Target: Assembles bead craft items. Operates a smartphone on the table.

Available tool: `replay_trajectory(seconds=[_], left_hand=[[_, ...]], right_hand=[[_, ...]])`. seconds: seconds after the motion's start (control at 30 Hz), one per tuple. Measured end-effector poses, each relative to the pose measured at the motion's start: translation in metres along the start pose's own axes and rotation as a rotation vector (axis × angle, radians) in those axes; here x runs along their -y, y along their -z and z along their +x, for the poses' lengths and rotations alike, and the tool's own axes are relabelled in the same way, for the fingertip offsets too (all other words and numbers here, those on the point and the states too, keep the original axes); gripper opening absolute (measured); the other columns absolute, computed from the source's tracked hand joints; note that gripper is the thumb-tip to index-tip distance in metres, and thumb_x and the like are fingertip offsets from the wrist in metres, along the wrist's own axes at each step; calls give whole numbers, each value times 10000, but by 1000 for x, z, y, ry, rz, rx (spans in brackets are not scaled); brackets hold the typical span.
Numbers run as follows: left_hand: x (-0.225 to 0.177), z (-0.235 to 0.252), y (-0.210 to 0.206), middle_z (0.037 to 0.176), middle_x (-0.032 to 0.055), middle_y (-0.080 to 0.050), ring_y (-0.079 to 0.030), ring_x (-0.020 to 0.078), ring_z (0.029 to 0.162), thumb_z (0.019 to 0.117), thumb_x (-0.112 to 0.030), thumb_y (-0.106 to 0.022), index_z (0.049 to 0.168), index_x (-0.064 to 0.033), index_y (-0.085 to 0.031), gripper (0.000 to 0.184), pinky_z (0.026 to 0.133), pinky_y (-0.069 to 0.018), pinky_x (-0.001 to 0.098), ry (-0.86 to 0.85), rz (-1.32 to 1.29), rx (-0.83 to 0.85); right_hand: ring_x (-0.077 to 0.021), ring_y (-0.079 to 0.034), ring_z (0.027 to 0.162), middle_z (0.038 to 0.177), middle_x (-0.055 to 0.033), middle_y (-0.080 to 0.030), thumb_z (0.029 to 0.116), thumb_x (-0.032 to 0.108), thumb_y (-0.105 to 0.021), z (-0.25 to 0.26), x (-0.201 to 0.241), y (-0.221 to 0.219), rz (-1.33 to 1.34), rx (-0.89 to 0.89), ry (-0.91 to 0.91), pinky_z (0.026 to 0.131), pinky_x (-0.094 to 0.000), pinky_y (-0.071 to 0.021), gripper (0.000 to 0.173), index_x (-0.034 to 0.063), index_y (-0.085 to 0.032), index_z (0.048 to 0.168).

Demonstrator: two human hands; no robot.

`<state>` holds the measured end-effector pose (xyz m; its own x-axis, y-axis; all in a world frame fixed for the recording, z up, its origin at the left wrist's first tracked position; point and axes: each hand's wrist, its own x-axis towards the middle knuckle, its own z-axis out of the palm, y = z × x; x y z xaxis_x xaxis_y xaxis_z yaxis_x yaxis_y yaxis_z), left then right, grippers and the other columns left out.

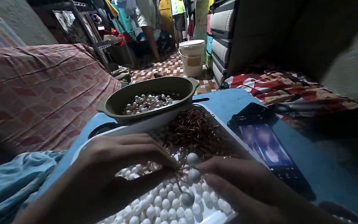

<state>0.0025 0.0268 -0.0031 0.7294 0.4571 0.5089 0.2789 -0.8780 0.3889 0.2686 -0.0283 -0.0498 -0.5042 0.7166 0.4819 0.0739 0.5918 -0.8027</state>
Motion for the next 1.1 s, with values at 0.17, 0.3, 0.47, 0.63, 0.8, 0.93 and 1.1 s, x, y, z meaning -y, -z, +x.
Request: replay_trajectory(seconds=[0.17, 0.3, 0.47, 0.63, 0.8, 0.93, 1.1], left_hand=[[-1, 1, -4, 933, -152, -730, -669, -58, 915, 951, -311, -694, 979, -236, -779, 117, 796, -547, 111, 4, 23, -2], [-2, 0, -5, 917, -160, -721, -658, -65, 910, 941, -336, -696, 943, -243, -774, 121, 800, -536, 114, 36, 71, -30], [-3, 0, -6, 918, -163, -724, -655, -69, 917, 925, -318, -709, 936, -243, -776, 101, 808, -529, 108, 49, 75, -50], [-4, 2, -4, 910, -174, -716, -644, -79, 919, 930, -343, -700, 927, -246, -775, 123, 805, -519, 107, 44, 73, -47], [-4, 3, -6, 873, -161, -700, -642, -66, 915, 918, -332, -699, 881, -236, -740, 111, 807, -518, 118, 34, 97, -72], [-8, 4, -6, 846, -178, -660, -617, -74, 896, 895, -351, -710, 838, -247, -691, 120, 771, -498, 102, 60, 119, -113], [-7, 3, -9, 867, -157, -669, -624, -63, 906, 898, -357, -721, 843, -236, -681, 139, 790, -505, 117, 28, 112, -118]], right_hand=[[11, -463, 686, 911, -64, -604, 1043, 66, -380, -2, 2, 3, 28, 10, -65, 616, -132, -401, 386, -73, -584, 1340], [-12, -623, 834, 1038, -87, -671, 1047, 99, -464, -1, -2, -1, 28, -43, -35, 671, -159, -514, 306, -53, -529, 1304], [34, -644, 908, 1059, -28, -699, 1057, 210, -543, -3, -4, -2, 73, -103, 10, 694, -127, -519, 225, 11, -570, 1158], [92, -592, 809, 1048, 9, -707, 1035, 138, -567, -2, -6, 0, 121, -173, 36, 672, -70, -479, 184, 25, -636, 1162], [95, -595, 783, 1040, 36, -703, 1022, 172, -607, -3, -5, 1, 132, -171, 30, 626, -66, -474, 166, 63, -608, 1148], [107, -594, 818, 1060, 50, -695, 994, 123, -634, -3, -5, 1, 140, -164, 49, 641, -53, -473, 148, 56, -612, 1124], [124, -550, 748, 1024, 49, -697, 983, 134, -657, -4, -5, 0, 118, -162, 56, 610, -43, -440, 158, 38, -619, 1103]])
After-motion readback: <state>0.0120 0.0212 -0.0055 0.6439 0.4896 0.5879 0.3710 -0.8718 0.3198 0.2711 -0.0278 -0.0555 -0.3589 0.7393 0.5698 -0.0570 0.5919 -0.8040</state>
